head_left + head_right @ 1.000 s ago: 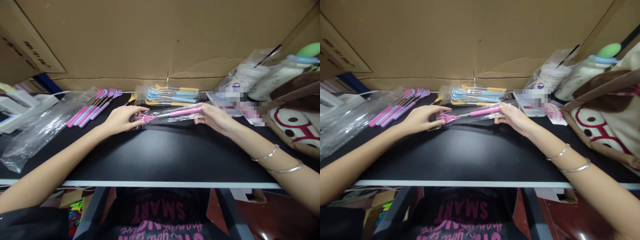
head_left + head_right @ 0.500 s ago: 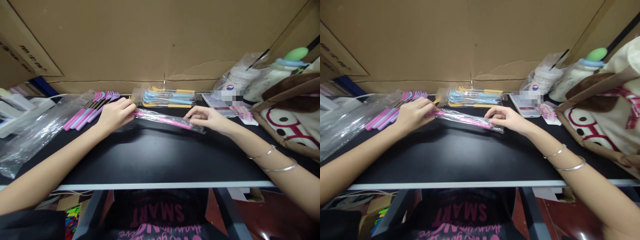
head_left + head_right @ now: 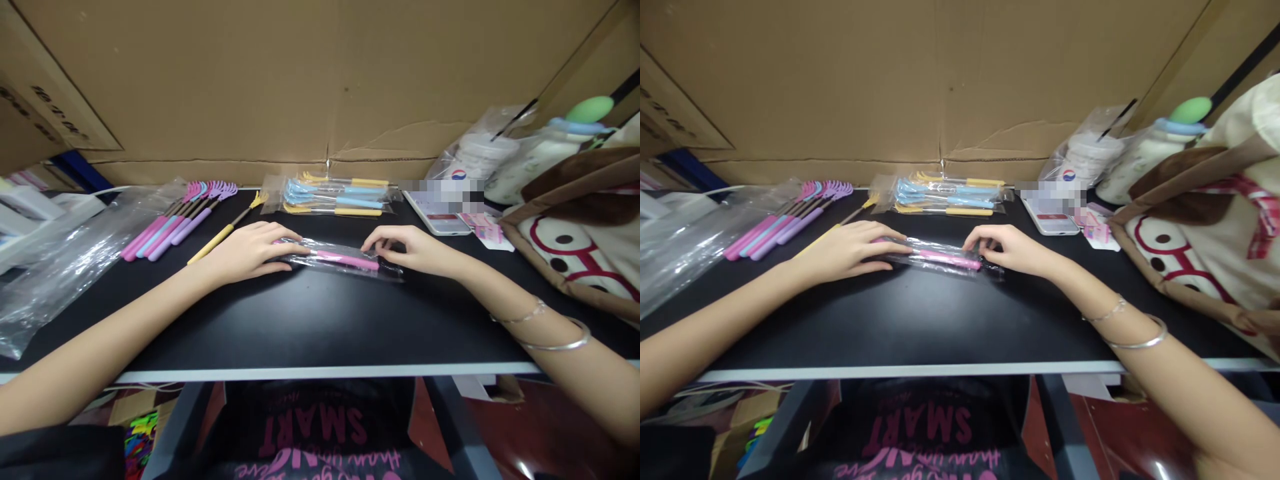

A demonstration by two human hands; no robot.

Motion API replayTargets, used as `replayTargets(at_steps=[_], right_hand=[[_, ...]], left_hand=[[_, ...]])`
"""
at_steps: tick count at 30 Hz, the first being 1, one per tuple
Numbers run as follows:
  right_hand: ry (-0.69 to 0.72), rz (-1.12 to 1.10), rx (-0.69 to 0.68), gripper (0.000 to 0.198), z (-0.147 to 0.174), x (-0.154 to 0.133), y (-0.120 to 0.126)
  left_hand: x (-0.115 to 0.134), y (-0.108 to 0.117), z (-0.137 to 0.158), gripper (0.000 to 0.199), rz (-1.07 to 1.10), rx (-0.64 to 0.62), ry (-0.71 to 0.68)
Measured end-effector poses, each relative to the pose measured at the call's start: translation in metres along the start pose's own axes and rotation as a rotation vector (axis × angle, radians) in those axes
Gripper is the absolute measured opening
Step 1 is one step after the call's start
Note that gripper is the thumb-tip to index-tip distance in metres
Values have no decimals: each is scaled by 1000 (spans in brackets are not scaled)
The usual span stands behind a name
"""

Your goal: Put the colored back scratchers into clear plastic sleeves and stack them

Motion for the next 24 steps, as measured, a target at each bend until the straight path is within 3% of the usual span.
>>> replayTargets(at_steps=[4, 10, 14, 18, 24], right_hand=[[-75, 145, -5, 26, 5, 6, 10], [-337, 281, -152, 39, 19, 28, 13], [-427, 304, -158, 36, 24, 37, 13], [-386, 143, -139, 30, 21, 35, 8], [-410, -280, -77, 45, 16, 31, -2]], left_hand=[[6, 2, -2, 38, -8, -1, -17], [14, 8, -2, 38, -59, 20, -49], [19, 9, -2, 37, -77, 41, -72], [19, 10, -2, 37, -60, 64, -63], [19, 7, -1, 36, -36, 71, -51]])
Point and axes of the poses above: each hand's wrist, its own z-axis away from the middle knuckle, its own y-axis out of the back of the hand, x = y × z, the point moved 9 cm from there along -z, towards the middle knuckle
